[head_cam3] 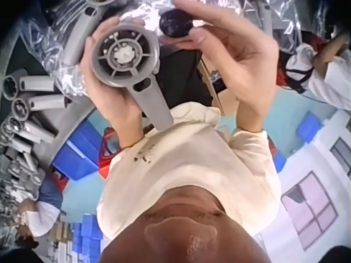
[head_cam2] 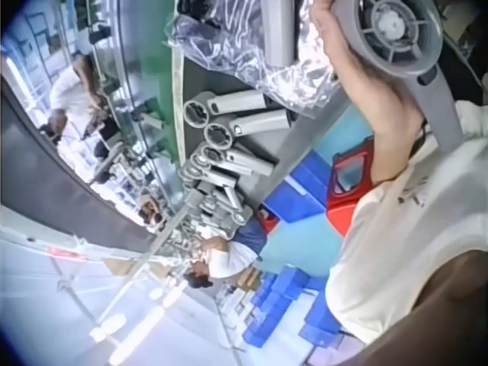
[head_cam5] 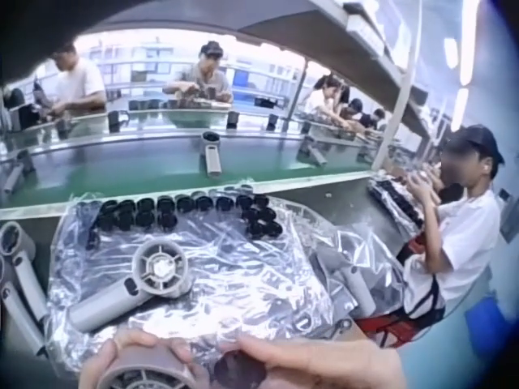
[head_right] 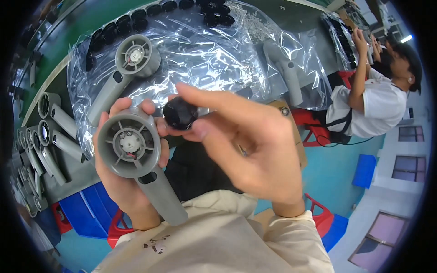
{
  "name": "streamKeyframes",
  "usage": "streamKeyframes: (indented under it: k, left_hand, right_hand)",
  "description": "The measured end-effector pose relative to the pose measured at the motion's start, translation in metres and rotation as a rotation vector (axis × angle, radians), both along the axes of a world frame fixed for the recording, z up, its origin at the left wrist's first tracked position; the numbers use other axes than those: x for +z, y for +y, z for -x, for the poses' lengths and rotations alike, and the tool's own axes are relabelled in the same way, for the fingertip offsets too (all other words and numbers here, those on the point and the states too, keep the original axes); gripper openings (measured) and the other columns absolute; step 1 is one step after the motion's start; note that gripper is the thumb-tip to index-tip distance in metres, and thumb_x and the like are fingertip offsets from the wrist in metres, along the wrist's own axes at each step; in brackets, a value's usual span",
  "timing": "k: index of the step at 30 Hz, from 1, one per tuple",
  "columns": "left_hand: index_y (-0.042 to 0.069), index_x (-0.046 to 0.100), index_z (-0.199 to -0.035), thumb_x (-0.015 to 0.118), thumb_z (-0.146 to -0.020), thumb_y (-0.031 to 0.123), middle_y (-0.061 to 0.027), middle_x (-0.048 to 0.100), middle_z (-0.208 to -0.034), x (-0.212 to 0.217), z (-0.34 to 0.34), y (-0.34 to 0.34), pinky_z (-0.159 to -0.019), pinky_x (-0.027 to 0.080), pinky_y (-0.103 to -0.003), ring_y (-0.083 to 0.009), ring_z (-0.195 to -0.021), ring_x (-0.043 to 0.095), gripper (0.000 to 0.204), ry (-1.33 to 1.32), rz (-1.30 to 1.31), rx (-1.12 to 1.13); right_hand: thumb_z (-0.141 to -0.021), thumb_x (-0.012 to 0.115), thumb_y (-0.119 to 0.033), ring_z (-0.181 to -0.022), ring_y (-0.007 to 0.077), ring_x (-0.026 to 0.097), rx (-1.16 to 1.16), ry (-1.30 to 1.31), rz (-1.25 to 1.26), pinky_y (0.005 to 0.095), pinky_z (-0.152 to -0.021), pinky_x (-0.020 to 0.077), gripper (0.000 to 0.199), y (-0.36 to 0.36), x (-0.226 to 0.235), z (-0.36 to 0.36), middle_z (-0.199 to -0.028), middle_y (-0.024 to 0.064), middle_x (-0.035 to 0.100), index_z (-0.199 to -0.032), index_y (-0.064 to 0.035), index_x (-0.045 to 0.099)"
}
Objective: The person assembles plastic hair dryer components by hand, inserting internal components into the main hair dryer housing and snapping on plastic caps.
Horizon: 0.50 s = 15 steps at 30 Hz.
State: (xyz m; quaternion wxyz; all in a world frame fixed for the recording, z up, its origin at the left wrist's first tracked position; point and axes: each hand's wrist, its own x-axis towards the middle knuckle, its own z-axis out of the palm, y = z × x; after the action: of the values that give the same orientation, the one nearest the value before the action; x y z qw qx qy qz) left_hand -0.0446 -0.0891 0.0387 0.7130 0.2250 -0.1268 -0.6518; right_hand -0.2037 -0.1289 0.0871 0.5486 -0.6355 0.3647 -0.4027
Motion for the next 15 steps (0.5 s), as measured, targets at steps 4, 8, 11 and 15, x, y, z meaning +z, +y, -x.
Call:
streamKeyframes:
  k: [4, 8, 11, 15]
  left_hand:
    - [0.003, 0.044, -0.113, 0.027, -0.095, 0.036, -0.0185, 0.052, -0.104, 0.0002, -0.0016, 0.0015, -0.07, 0.053, -0.029, -0.0219, -0.087, 0.059, 0.04, 0.002, 0.027, 0.03]
    - [0.003, 0.044, -0.112, 0.028, -0.095, 0.037, -0.0187, 0.051, -0.104, -0.0003, -0.0008, 0.0011, -0.071, 0.053, -0.029, -0.0218, -0.087, 0.059, 0.041, -0.01, 0.017, 0.024]
    - [0.003, 0.044, -0.113, 0.027, -0.095, 0.036, -0.0186, 0.051, -0.105, -0.0002, -0.0001, 0.0026, -0.072, 0.052, -0.03, -0.0223, -0.087, 0.059, 0.041, -0.055, 0.01, 0.038]
    - [0.003, 0.044, -0.113, 0.027, -0.095, 0.035, -0.0187, 0.051, -0.105, -0.0008, -0.0002, 0.0016, -0.074, 0.051, -0.031, -0.0228, -0.088, 0.059, 0.041, -0.024, 0.029, 0.049]
  right_hand:
    - [-0.08, 0.045, 0.014, -0.099, 0.0349, 0.058, 0.043, 0.057, 0.162, 0.0373, -0.08, 0.0539, 0.034, 0.0016, -0.0035, -0.0034, -0.106, 0.033, 0.055, -0.114, 0.0172, 0.048]
    - [-0.071, 0.052, 0.017, -0.089, 0.0301, 0.063, 0.037, 0.208, 0.241, 0.0317, -0.075, 0.0542, 0.04, 0.0034, -0.0009, -0.0026, -0.101, 0.0332, 0.058, -0.111, 0.0167, 0.051]
    - [-0.066, 0.056, 0.015, -0.084, 0.0282, 0.065, 0.072, 0.266, 0.366, 0.0296, -0.072, 0.0541, 0.045, 0.0037, -0.002, -0.0014, -0.099, 0.0329, 0.059, -0.111, 0.0161, 0.052]
    - [-0.061, 0.06, 0.014, -0.087, 0.0299, 0.064, 0.093, 0.27, 0.386, 0.0313, -0.075, 0.0528, 0.047, 0.0055, -0.0016, -0.0028, -0.099, 0.0341, 0.058, -0.108, 0.0159, 0.054]
